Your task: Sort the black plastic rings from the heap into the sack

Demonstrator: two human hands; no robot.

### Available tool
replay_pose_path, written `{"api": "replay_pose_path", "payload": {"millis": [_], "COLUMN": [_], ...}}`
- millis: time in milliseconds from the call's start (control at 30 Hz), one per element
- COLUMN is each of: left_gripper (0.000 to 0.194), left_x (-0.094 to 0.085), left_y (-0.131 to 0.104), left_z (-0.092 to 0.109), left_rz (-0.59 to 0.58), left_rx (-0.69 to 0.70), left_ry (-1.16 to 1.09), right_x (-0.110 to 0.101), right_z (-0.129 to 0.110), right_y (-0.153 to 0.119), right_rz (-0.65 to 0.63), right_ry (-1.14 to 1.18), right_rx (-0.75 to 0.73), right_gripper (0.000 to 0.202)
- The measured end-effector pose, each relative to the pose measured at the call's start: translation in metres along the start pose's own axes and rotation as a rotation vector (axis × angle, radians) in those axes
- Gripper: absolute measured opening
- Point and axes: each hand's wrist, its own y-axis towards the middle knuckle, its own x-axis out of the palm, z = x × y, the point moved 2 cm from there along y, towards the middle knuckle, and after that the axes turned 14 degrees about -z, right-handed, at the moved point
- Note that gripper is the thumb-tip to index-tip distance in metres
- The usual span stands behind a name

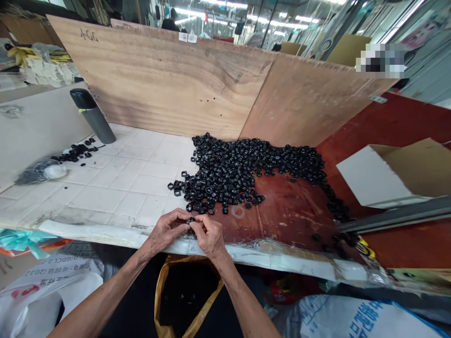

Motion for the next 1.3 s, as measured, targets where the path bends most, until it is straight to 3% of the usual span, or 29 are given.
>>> {"api": "replay_pose_path", "payload": {"millis": [100, 233, 367, 467, 533, 633, 800, 967, 1133, 1233, 1300], "left_gripper": [0.016, 0.017, 0.02, 0.021, 0.021, 0.016, 0.017, 0.019, 0.018, 0.022, 0.024], "left_x": [0.0, 0.0, -0.002, -0.001, 0.001, 0.011, 0.033, 0.047, 0.052, 0.057, 0.059], "left_y": [-0.001, -0.002, -0.001, 0.0, -0.003, -0.019, -0.066, -0.098, -0.107, -0.109, -0.111], "left_z": [-0.001, -0.004, -0.003, 0.002, 0.009, 0.019, 0.026, 0.014, 0.002, -0.006, -0.008], "left_rz": [-0.004, 0.006, 0.008, 0.002, -0.002, -0.021, -0.02, 0.024, 0.063, 0.032, 0.037], "left_rx": [0.007, 0.006, 0.002, 0.012, 0.002, -0.051, -0.066, -0.263, -0.238, -0.283, -0.3], "left_ry": [0.009, -0.01, -0.009, -0.025, -0.033, 0.058, 0.226, -0.146, -0.081, -0.218, -0.239], "right_x": [0.0, 0.001, 0.0, -0.002, -0.003, 0.002, 0.029, 0.045, 0.047, 0.046, 0.046], "right_z": [-0.002, -0.005, -0.007, -0.008, -0.011, -0.019, -0.033, -0.042, -0.04, -0.043, -0.042], "right_y": [0.0, -0.001, -0.002, -0.003, -0.007, -0.021, -0.061, -0.09, -0.1, -0.101, -0.103], "right_rz": [0.033, 0.038, 0.046, 0.05, 0.031, -0.008, -0.052, -0.052, -0.077, -0.035, -0.051], "right_ry": [-0.109, -0.058, -0.103, -0.055, -0.01, 0.008, 0.087, 0.089, 0.146, 0.103, 0.134], "right_rx": [-0.012, -0.039, -0.052, -0.086, -0.122, -0.05, 0.272, 0.121, 0.275, 0.171, 0.196], "right_gripper": [0.04, 0.019, 0.031, 0.016, 0.018, 0.018, 0.034, 0.023, 0.032, 0.026, 0.026]}}
